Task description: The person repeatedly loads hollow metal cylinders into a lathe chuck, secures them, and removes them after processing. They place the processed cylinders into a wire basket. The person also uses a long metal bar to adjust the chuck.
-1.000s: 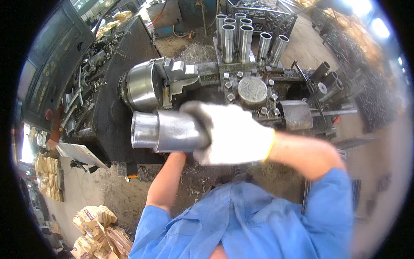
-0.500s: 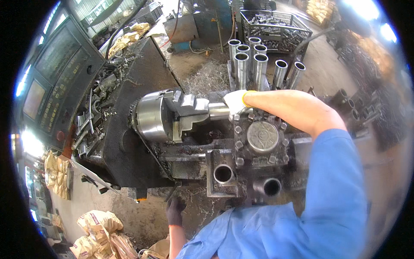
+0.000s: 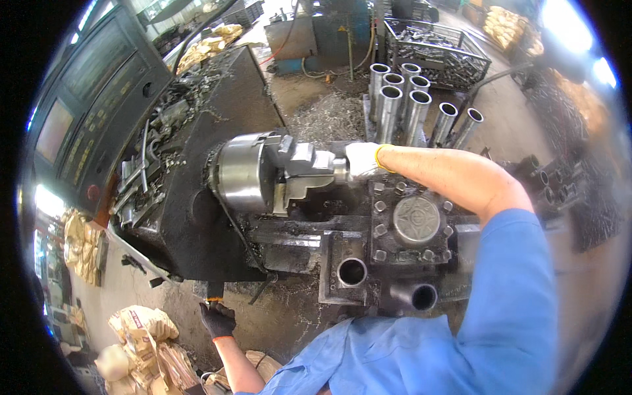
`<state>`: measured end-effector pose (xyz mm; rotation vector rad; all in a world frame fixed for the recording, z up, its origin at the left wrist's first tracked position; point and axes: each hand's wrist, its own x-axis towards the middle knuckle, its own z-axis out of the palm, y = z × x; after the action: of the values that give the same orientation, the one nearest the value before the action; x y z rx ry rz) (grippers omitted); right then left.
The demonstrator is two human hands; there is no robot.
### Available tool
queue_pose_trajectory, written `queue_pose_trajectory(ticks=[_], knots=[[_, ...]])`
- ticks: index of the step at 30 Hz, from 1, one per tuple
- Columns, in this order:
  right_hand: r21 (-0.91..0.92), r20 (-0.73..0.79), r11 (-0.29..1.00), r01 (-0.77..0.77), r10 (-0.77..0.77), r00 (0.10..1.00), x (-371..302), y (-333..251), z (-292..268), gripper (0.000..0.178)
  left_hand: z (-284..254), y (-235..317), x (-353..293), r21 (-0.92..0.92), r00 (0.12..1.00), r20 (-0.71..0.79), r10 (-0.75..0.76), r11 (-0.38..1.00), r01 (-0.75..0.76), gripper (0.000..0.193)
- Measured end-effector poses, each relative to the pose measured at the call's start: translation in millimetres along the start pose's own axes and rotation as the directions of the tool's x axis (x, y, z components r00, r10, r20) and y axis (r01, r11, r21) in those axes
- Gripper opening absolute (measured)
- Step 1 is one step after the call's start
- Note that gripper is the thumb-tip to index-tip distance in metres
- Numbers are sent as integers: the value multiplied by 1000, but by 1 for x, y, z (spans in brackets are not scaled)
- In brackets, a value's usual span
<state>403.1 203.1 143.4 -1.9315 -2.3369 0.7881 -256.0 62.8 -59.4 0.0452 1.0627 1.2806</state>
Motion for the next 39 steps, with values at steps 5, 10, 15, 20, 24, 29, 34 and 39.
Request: queue_pose_trajectory(ticks=[5,10,15,20,24,29,34,39], knots=[[8,-105,993,-118,119,987,-23,-28,-18,89,-3,6,17,308,968,-74,240,928,-207,38],[308,-475,949,-66,214,854,-154,-46,-35,68,12,-3,4,602,888,-147,435,752,-269,44],[425,-773,887,-180,459,437,-292,-52,35,34,132,52,-87,792,145,485,863,-362,-492,48],[631,-718,752,-190,659,224,-357,-60,131,21,320,163,-105,521,20,842,540,-802,-293,49],[660,-678,730,-176,680,278,-383,-81,168,25,404,230,-45,715,359,658,662,-699,-23,80],[591,-651,755,-284,654,385,-404,-99,182,31,428,251,-33,681,495,599,629,-725,97,82],[633,-553,726,-270,668,498,-401,-87,200,31,341,128,-118,417,-253,830,497,-854,-310,59],[691,-436,710,-139,562,703,-368,-60,214,59,115,-97,-171,711,657,703,273,-227,-666,31]])
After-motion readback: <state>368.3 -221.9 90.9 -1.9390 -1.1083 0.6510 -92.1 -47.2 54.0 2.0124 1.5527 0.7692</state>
